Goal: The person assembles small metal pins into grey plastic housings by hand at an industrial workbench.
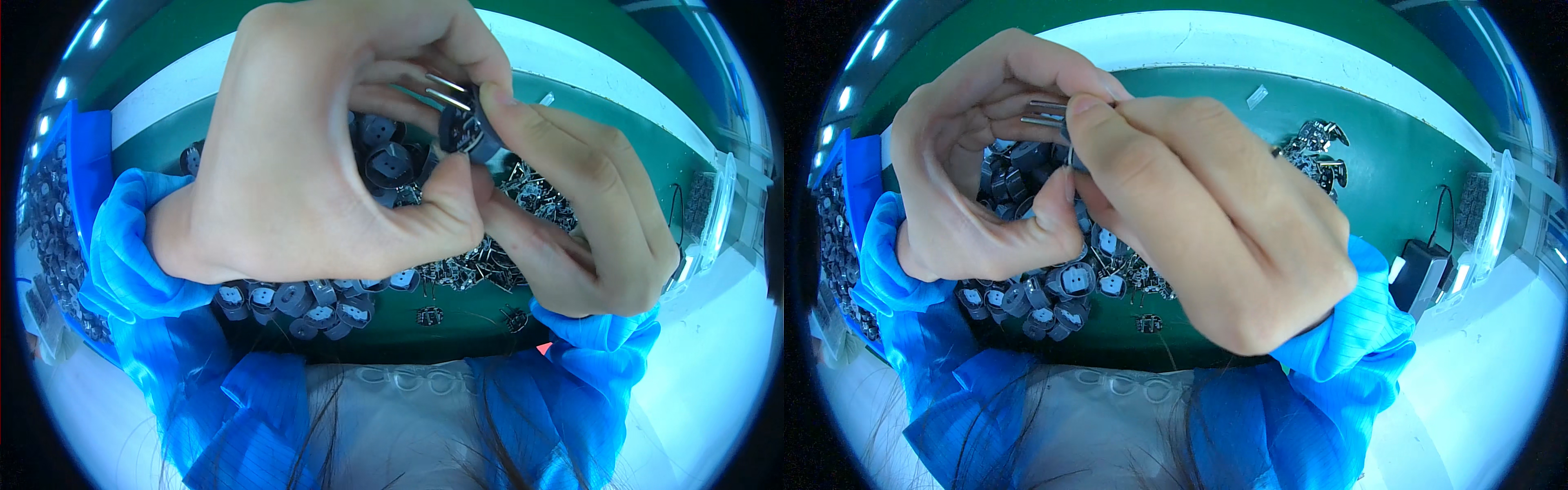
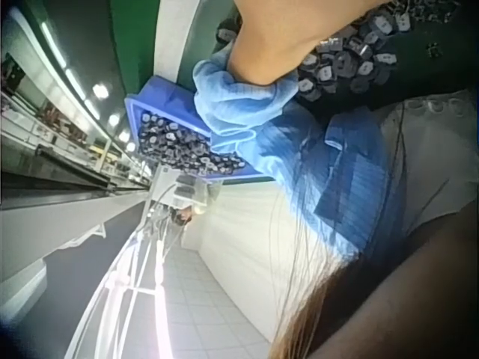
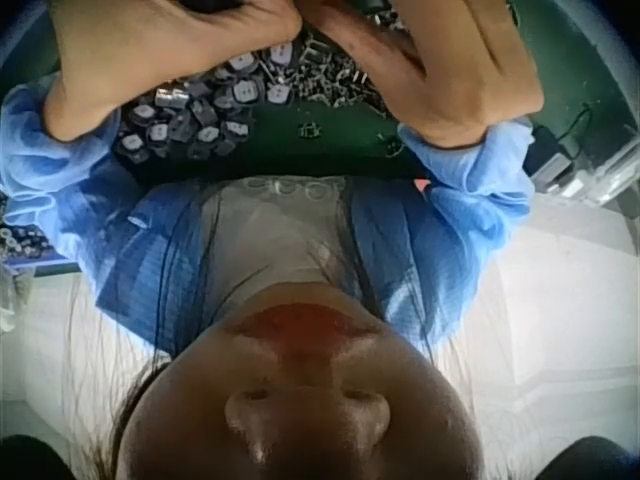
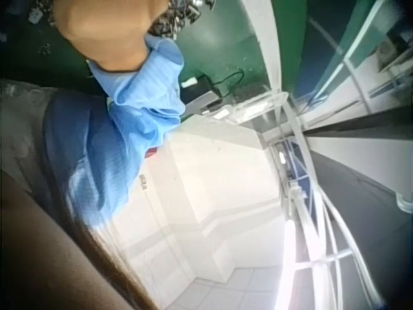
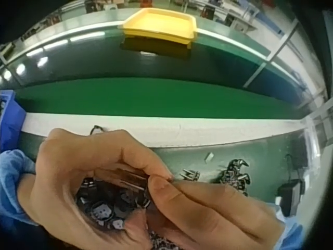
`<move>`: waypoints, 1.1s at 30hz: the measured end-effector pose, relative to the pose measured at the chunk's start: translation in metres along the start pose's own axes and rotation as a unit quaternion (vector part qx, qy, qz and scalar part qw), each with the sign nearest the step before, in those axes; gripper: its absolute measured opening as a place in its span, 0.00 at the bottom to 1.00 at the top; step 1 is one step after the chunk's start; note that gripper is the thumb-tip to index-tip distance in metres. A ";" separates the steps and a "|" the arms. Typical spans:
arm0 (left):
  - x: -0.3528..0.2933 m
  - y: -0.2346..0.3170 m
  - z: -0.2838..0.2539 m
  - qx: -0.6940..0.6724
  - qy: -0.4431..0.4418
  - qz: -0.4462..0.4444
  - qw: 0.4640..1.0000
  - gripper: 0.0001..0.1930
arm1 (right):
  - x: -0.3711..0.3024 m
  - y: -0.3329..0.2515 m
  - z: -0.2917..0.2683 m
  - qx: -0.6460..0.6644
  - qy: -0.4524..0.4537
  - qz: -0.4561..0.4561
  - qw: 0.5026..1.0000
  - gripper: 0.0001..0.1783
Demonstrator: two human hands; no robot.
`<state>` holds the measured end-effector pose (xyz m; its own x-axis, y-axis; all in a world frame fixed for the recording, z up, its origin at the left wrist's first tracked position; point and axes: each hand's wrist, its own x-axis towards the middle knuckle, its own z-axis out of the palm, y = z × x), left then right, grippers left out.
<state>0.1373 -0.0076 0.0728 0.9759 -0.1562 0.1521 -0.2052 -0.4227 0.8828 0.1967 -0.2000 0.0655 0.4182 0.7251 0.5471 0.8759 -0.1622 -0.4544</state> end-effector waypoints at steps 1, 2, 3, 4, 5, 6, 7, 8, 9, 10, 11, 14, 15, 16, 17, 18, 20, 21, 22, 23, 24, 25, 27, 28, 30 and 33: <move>0.000 -0.007 0.001 -0.014 0.001 0.033 0.999 0.22 | 0.000 0.000 0.000 0.000 0.000 0.000 1.000 0.27; 0.000 -0.010 0.002 -0.028 0.003 0.066 0.997 0.22 | -0.001 0.001 0.001 0.001 0.002 -0.003 1.000 0.27; 0.000 -0.009 0.001 -0.028 0.003 0.065 0.997 0.22 | -0.001 0.001 0.001 0.003 0.005 -0.005 1.000 0.27; 0.001 -0.006 0.001 -0.015 0.002 0.057 0.998 0.22 | -0.001 0.002 0.001 0.002 0.005 -0.005 1.000 0.27; 0.001 -0.004 0.001 -0.002 0.001 0.049 0.999 0.22 | -0.001 0.002 0.001 0.005 0.001 -0.004 1.000 0.27; 0.001 -0.005 0.001 -0.002 0.001 0.049 0.999 0.22 | -0.001 0.002 0.001 0.008 -0.003 -0.004 1.000 0.27; 0.001 -0.007 0.001 0.000 0.003 0.059 0.998 0.22 | -0.001 0.001 0.000 0.008 -0.004 -0.004 1.000 0.27; 0.002 -0.008 0.001 0.001 0.005 0.068 0.998 0.22 | 0.000 0.000 0.000 0.006 -0.008 0.004 1.000 0.27; 0.002 -0.010 0.001 0.003 0.007 0.078 0.997 0.21 | 0.001 -0.001 0.000 0.005 -0.012 0.011 1.000 0.27; 0.002 -0.011 0.001 0.006 0.009 0.087 0.996 0.21 | 0.002 0.000 -0.003 0.006 -0.012 0.010 1.000 0.27; 0.002 -0.012 0.000 0.009 0.012 0.096 0.995 0.21 | 0.003 0.002 -0.006 0.019 -0.028 0.002 0.999 0.26; -0.001 -0.023 -0.016 0.014 0.002 0.115 0.993 0.21 | -0.001 0.002 -0.008 0.080 -0.020 0.085 0.993 0.26; 0.001 -0.026 -0.017 0.016 -0.002 0.125 0.992 0.21 | -0.004 0.002 -0.008 0.128 0.003 0.176 0.976 0.26; 0.004 -0.030 -0.020 0.019 -0.007 0.135 0.991 0.21 | -0.005 0.012 -0.005 0.177 0.027 0.176 0.968 0.28; 0.011 -0.037 -0.023 0.021 -0.011 0.145 0.989 0.21 | 0.003 0.006 -0.007 0.201 0.032 0.219 0.954 0.31; 0.001 -0.041 -0.034 0.024 -0.016 0.155 0.987 0.21 | 0.002 0.010 -0.007 0.247 0.034 0.239 0.939 0.31; 0.005 -0.044 -0.037 0.031 -0.025 0.172 0.984 0.21 | 0.000 0.014 -0.008 0.294 0.036 0.258 0.920 0.31; 0.000 -0.051 -0.047 0.034 -0.029 0.181 0.982 0.21 | 0.001 0.014 -0.010 0.381 0.026 0.286 0.879 0.32; 0.007 -0.047 -0.040 0.035 -0.034 0.191 0.980 0.21 | 0.003 0.013 -0.012 0.463 0.016 0.311 0.830 0.34; 0.009 -0.047 -0.039 0.037 -0.038 0.201 0.978 0.21 | 0.008 0.009 -0.016 0.462 0.017 0.312 0.830 0.34; 0.010 -0.042 -0.035 0.038 -0.042 0.211 0.976 0.21 | 0.014 0.005 -0.020 0.429 -0.015 0.366 0.826 0.36; 0.012 -0.041 -0.036 0.042 -0.047 0.220 0.973 0.21 | 0.016 0.002 -0.024 0.396 -0.047 0.416 0.817 0.38; 0.016 -0.034 -0.032 0.049 -0.056 0.239 0.968 0.21 | 0.004 0.019 -0.024 0.421 -0.064 0.398 0.813 0.37; 0.023 -0.029 -0.023 0.051 -0.061 0.250 0.965 0.21 | 0.001 0.024 -0.022 0.443 -0.082 0.382 0.807 0.36; 0.028 -0.039 -0.030 0.053 -0.073 0.272 0.958 0.21 | 0.001 0.020 -0.019 0.446 -0.058 0.388 0.805 0.35; 0.032 -0.038 -0.033 0.067 -0.084 0.296 0.949 0.21 | -0.003 0.019 -0.013 0.460 -0.035 0.381 0.802 0.32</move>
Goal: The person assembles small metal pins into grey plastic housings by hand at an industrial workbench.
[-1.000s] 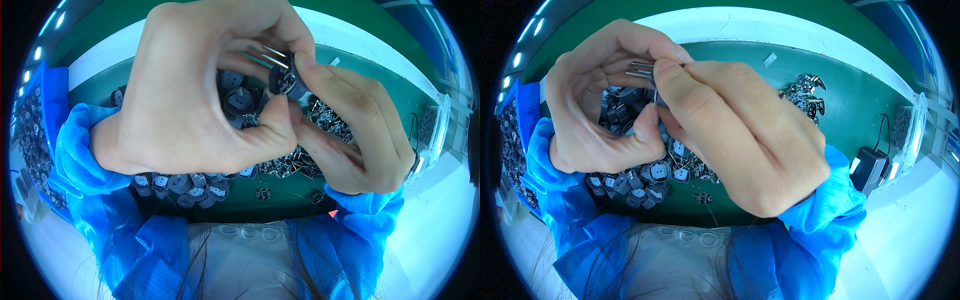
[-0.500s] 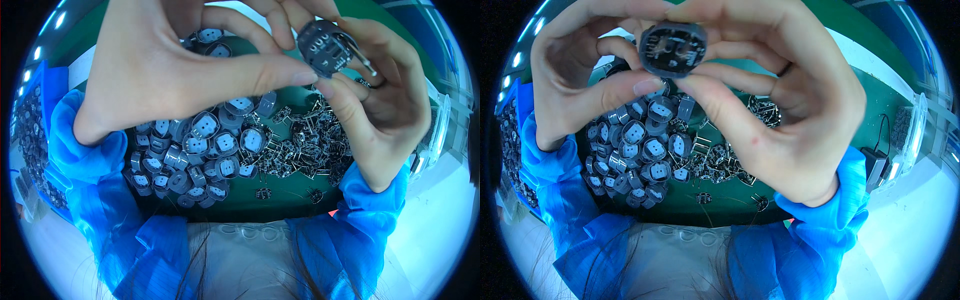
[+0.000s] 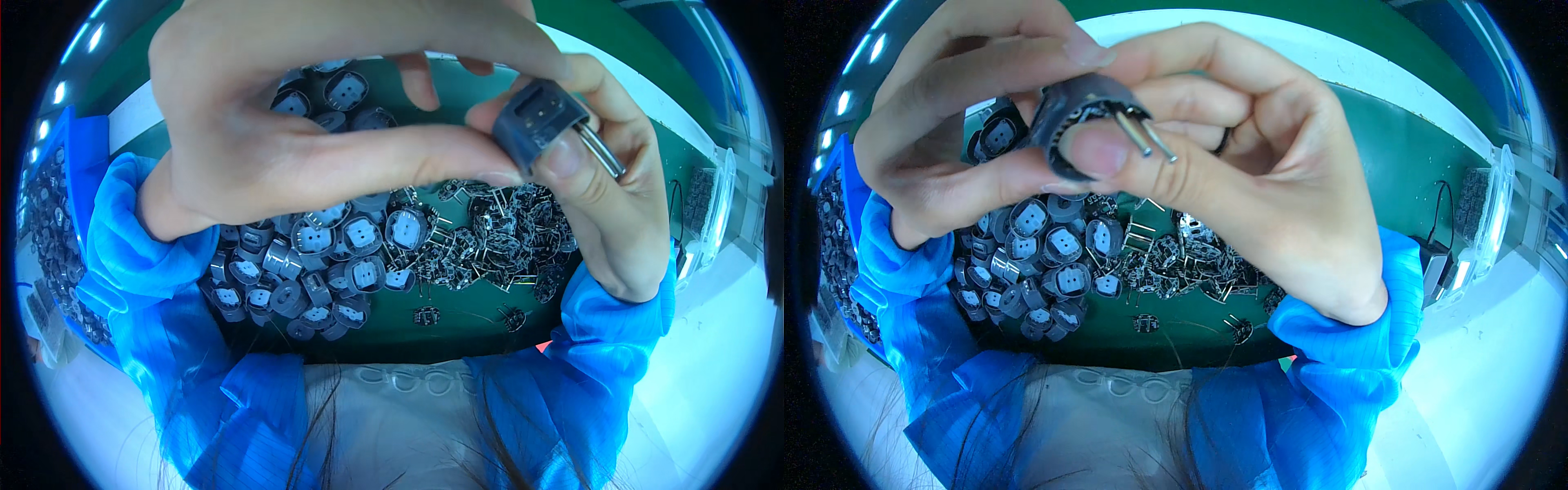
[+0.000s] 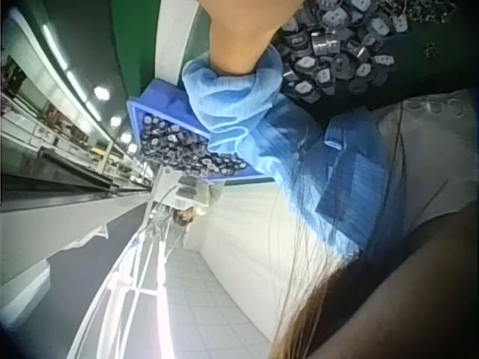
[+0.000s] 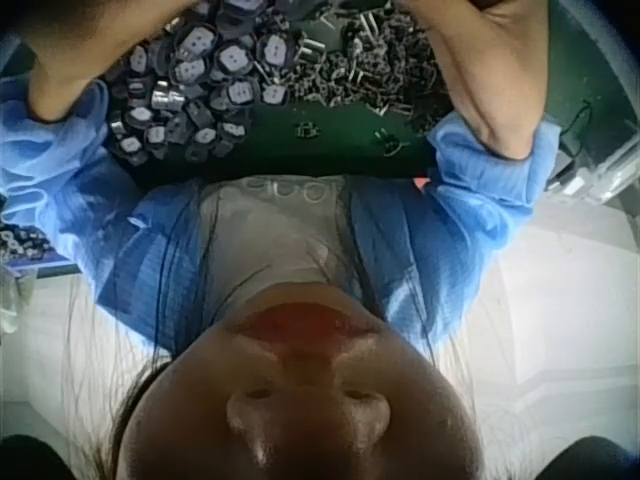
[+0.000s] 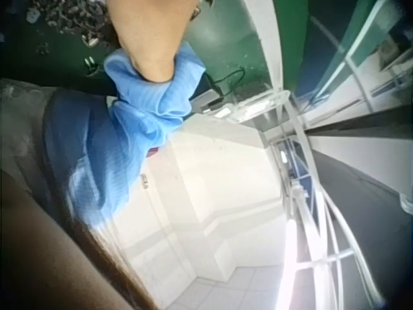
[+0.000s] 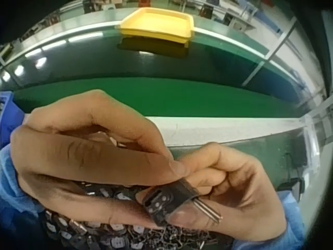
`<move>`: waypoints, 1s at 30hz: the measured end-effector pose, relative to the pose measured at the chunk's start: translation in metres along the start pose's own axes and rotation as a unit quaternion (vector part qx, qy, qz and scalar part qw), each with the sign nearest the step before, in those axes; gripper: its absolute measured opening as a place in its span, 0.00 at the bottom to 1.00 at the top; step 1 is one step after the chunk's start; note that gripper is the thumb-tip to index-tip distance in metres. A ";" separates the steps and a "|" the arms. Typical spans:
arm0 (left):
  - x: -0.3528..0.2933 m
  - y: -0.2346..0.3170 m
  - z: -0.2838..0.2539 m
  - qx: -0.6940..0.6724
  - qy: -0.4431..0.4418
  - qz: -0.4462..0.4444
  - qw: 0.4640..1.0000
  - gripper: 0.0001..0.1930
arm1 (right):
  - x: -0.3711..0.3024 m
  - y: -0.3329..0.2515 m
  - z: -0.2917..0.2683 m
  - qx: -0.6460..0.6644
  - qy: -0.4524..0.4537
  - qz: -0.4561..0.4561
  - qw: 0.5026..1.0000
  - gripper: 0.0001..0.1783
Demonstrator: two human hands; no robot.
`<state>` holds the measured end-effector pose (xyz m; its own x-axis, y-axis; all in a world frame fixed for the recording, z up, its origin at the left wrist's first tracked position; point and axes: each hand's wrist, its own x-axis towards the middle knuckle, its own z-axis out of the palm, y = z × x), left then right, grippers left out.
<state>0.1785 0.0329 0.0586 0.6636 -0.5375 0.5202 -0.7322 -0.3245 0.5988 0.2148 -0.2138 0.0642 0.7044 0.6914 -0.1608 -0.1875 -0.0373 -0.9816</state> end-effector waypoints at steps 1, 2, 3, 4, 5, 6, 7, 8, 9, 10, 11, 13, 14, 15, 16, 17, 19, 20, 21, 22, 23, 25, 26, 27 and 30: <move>-0.001 -0.005 -0.003 0.001 -0.005 0.011 1.000 0.21 | -0.001 0.005 -0.001 0.005 0.002 -0.008 1.000 0.31; 0.007 -0.002 0.003 0.002 -0.010 0.023 1.000 0.22 | -0.002 0.007 -0.004 0.005 0.005 -0.008 1.000 0.31; 0.005 -0.009 -0.001 0.003 -0.016 0.034 0.999 0.22 | -0.004 0.008 -0.010 -0.013 -0.008 -0.016 1.000 0.30; 0.017 -0.001 0.008 0.005 -0.020 0.043 0.999 0.22 | -0.004 0.008 -0.012 -0.030 -0.023 -0.023 0.999 0.29; 0.010 -0.007 0.001 0.008 -0.024 0.052 0.998 0.22 | -0.003 0.003 -0.004 -0.046 -0.018 0.001 0.999 0.30; 0.017 -0.007 0.004 0.010 -0.028 0.061 0.998 0.22 | -0.002 0.004 0.002 -0.046 -0.018 0.002 0.999 0.30; 0.024 0.002 0.009 0.013 -0.033 0.071 0.997 0.22 | -0.003 0.004 0.008 0.018 -0.045 0.011 0.999 0.27; 0.025 0.002 0.007 0.015 -0.038 0.081 0.996 0.22 | -0.003 0.004 0.014 0.082 -0.072 0.021 0.994 0.23; 0.032 0.011 0.012 0.018 -0.042 0.091 0.995 0.22 | -0.003 0.004 0.019 0.146 -0.098 0.030 0.984 0.20; 0.037 0.015 0.017 0.020 -0.046 0.100 0.994 0.22 | -0.001 0.007 0.023 0.209 -0.125 0.041 0.969 0.17; 0.034 0.012 0.015 0.022 -0.050 0.109 0.993 0.22 | 0.000 0.010 0.026 0.270 -0.151 0.052 0.950 0.15; 0.009 0.009 -0.003 0.019 -0.061 0.136 0.989 0.22 | 0.000 0.013 0.025 0.390 -0.189 0.067 0.899 0.11; 0.007 0.013 -0.005 0.026 -0.065 0.140 0.988 0.22 | 0.000 0.012 0.027 0.391 -0.196 0.068 0.897 0.11; 0.003 0.021 -0.003 0.031 -0.065 0.134 0.988 0.22 | 0.000 0.011 0.028 0.380 -0.214 0.074 0.897 0.10; 0.001 0.025 0.000 0.033 -0.056 0.118 0.991 0.22 | -0.002 0.009 0.028 0.366 -0.223 0.079 0.900 0.10; 0.001 0.029 0.002 0.035 -0.046 0.102 0.993 0.21 | -0.003 0.006 0.029 0.368 -0.210 0.086 0.902 0.09; 0.001 0.036 0.006 0.039 -0.028 0.071 0.996 0.21 | -0.004 0.001 0.028 0.346 -0.192 0.084 0.914 0.11; 0.000 0.036 0.007 0.039 -0.019 0.055 0.998 0.20 | -0.004 0.000 0.027 0.327 -0.175 0.084 0.925 0.12; 0.000 0.035 0.009 0.039 -0.011 0.039 0.998 0.20 | -0.003 -0.001 0.026 0.307 -0.157 0.083 0.935 0.13; 0.001 0.036 0.010 0.041 -0.004 0.024 0.999 0.20 | -0.004 -0.003 0.026 0.288 -0.140 0.081 0.944 0.15; 0.003 0.035 0.010 0.041 0.003 0.010 0.999 0.19 | -0.004 -0.004 0.025 0.268 -0.121 0.078 0.953 0.17; 0.003 0.039 0.007 0.049 0.011 -0.012 0.999 0.19 | -0.004 -0.009 0.025 0.230 -0.096 0.076 0.965 0.20; 0.003 0.045 0.002 0.048 0.001 -0.040 0.998 0.19 | -0.004 -0.012 0.027 0.212 -0.092 0.077 0.970 0.21; 0.004 0.051 -0.004 0.047 -0.008 -0.069 0.996 0.19 | -0.004 -0.015 0.028 0.194 -0.088 0.077 0.974 0.23; 0.008 0.045 -0.012 0.021 -0.043 -0.123 0.991 0.19 | -0.004 -0.016 0.026 0.133 -0.038 0.071 0.988 0.28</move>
<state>0.1531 0.0238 0.0971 0.8082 -0.5026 0.3070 -0.5574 -0.4847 0.6741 0.1974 -0.1970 0.0828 0.6067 0.7449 -0.2775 -0.4621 0.0464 -0.8856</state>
